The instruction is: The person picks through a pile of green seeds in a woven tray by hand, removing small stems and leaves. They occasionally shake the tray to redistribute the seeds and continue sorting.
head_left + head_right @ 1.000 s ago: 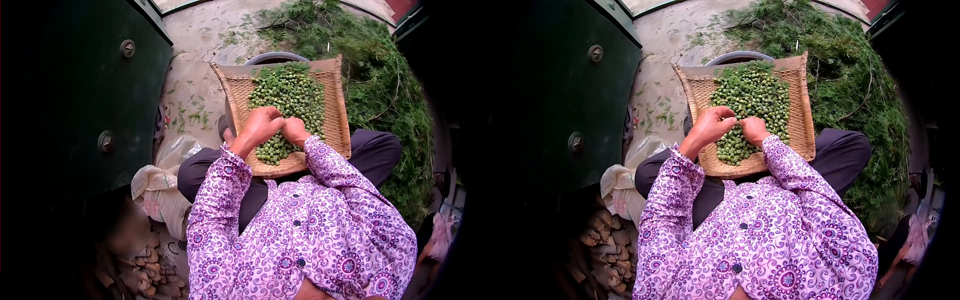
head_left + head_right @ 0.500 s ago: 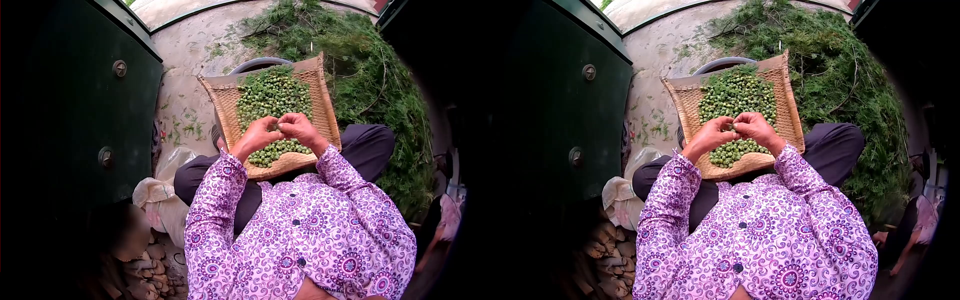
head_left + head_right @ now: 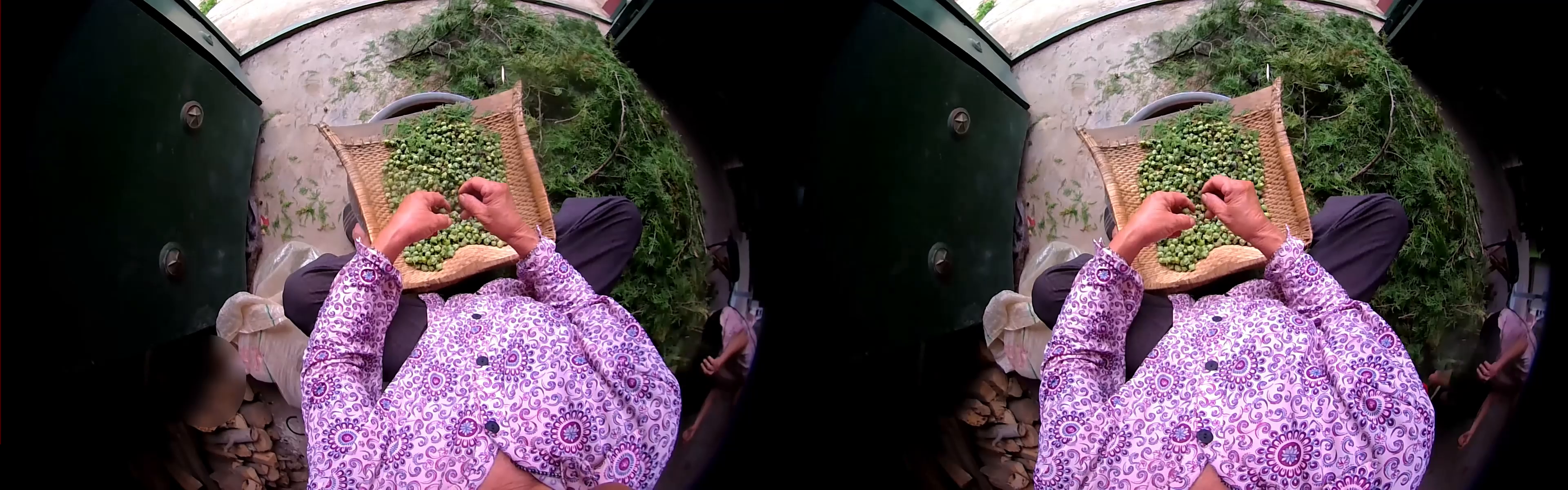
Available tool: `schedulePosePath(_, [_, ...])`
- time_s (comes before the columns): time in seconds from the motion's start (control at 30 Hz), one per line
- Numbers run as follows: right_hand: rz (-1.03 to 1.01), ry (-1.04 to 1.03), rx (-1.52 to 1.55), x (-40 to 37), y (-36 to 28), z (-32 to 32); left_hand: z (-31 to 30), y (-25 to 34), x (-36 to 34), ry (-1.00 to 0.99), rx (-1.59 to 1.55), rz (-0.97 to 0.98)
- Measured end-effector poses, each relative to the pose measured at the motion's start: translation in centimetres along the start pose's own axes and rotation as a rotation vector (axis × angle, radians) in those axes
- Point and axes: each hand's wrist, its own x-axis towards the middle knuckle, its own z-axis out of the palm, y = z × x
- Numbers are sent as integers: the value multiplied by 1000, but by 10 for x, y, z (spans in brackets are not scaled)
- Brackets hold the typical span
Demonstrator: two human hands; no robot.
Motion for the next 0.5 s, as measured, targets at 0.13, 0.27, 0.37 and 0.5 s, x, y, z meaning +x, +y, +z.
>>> schedulePosePath(0.13, [13, 239, -36, 1, -7, -41, -5, 2, -8, 142, 552, 148])
schedulePosePath(0.27, [-101, 514, -603, -1, 33, -122, -5, 7, -15, 75, 975, -61])
schedulePosePath(0.37, [-247, 546, -1075, -13, 68, -155, -4, -5, -13, -40, 1080, -135])
schedulePosePath(0.5, [76, 171, -694, -12, 45, -98, -2, -6, -13, -75, 1096, -160])
